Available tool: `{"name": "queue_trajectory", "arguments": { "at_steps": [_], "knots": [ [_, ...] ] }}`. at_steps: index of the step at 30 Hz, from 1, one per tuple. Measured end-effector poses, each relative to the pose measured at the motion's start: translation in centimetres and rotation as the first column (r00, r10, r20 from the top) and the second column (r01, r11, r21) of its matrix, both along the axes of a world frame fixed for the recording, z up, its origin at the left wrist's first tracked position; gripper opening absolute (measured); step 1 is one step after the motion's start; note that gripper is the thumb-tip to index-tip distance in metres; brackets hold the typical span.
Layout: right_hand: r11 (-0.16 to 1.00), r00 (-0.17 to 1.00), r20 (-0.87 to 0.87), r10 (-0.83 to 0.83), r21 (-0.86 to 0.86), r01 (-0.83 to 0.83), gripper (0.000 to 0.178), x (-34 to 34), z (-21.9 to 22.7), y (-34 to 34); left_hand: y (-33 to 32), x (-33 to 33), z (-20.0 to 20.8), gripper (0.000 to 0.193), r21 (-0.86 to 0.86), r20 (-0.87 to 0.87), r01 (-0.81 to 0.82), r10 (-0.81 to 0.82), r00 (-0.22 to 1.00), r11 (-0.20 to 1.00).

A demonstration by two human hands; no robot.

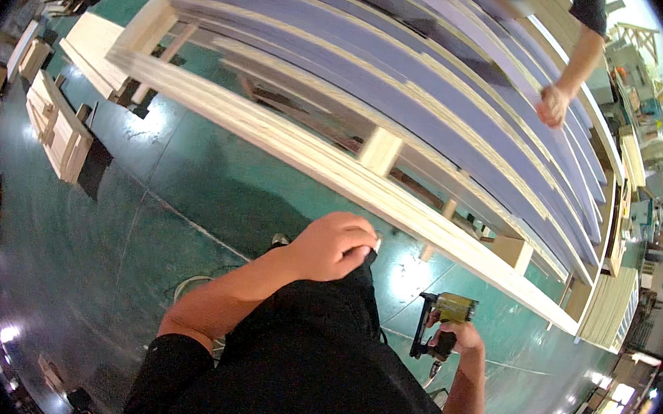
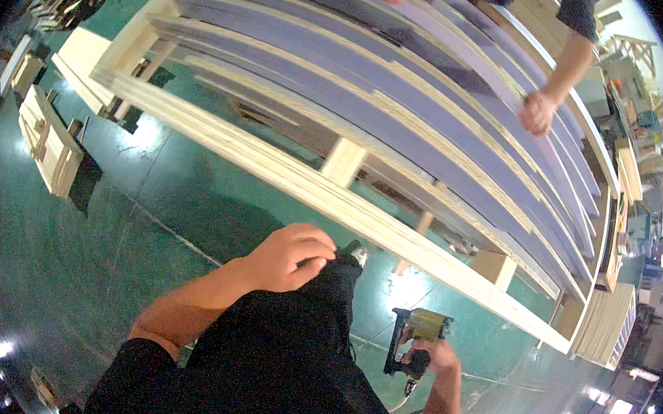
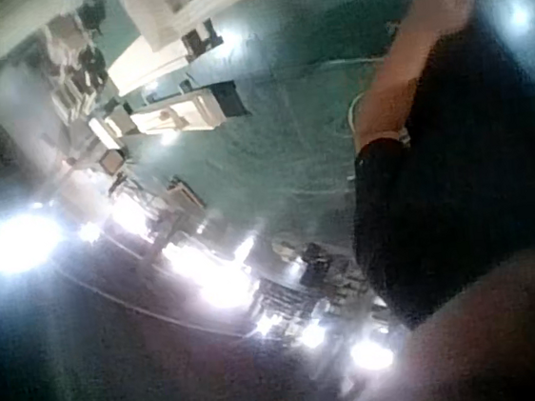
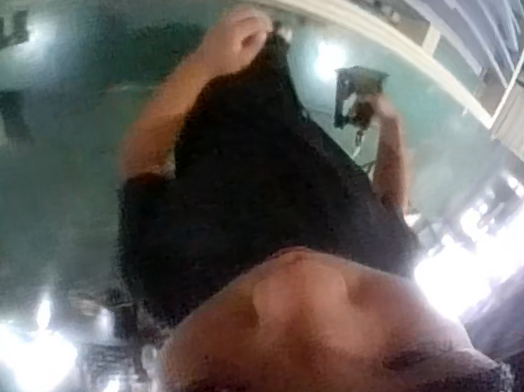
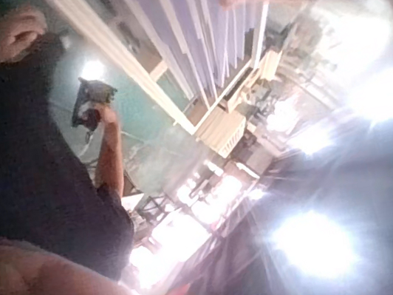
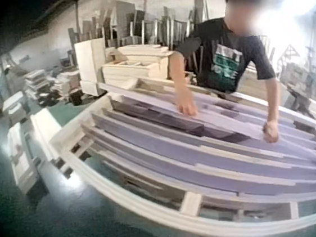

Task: The person uses a pneumatic nail gun to attach wooden slats to a large wooden frame structure. They repeatedly position the slats and drive nails into the joints to secure them. The person also retrieves additional slats from a nearby pile and places them onto the frame for attachment.

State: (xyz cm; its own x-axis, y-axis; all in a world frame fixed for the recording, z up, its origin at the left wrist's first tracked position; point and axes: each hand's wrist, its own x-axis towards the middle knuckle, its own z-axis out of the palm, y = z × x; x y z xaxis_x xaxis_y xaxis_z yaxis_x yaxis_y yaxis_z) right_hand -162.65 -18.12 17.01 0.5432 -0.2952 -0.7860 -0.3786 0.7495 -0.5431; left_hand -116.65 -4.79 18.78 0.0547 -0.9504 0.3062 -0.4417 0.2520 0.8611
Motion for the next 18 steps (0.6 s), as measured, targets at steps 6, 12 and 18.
{"name": "queue_trajectory", "arguments": {
  "at_steps": [6, 12, 18],
  "knots": [
    [0.954, 0.756, -0.609, 0.240, 0.004, -0.300, 0.030, 0.7, -16.1, 6.6, 6.8, 10.7, -0.9, 0.012, 0.042, -0.090, -0.150, 0.153, 0.984, 0.988],
    [0.948, 0.717, -0.663, 0.214, 0.317, 0.010, 0.021, 11.5, -20.2, 11.7, 6.7, 25.5, 2.3, 0.012, 0.025, 0.107, -0.237, 0.233, 0.967, 0.971],
    [0.973, 0.735, -0.644, 0.211, 0.208, -0.098, 0.023, 28.2, -22.2, 12.5, 2.1, 40.6, 4.9, 0.013, 0.042, 0.236, -0.242, 0.226, 0.945, 0.969]
  ]
}}
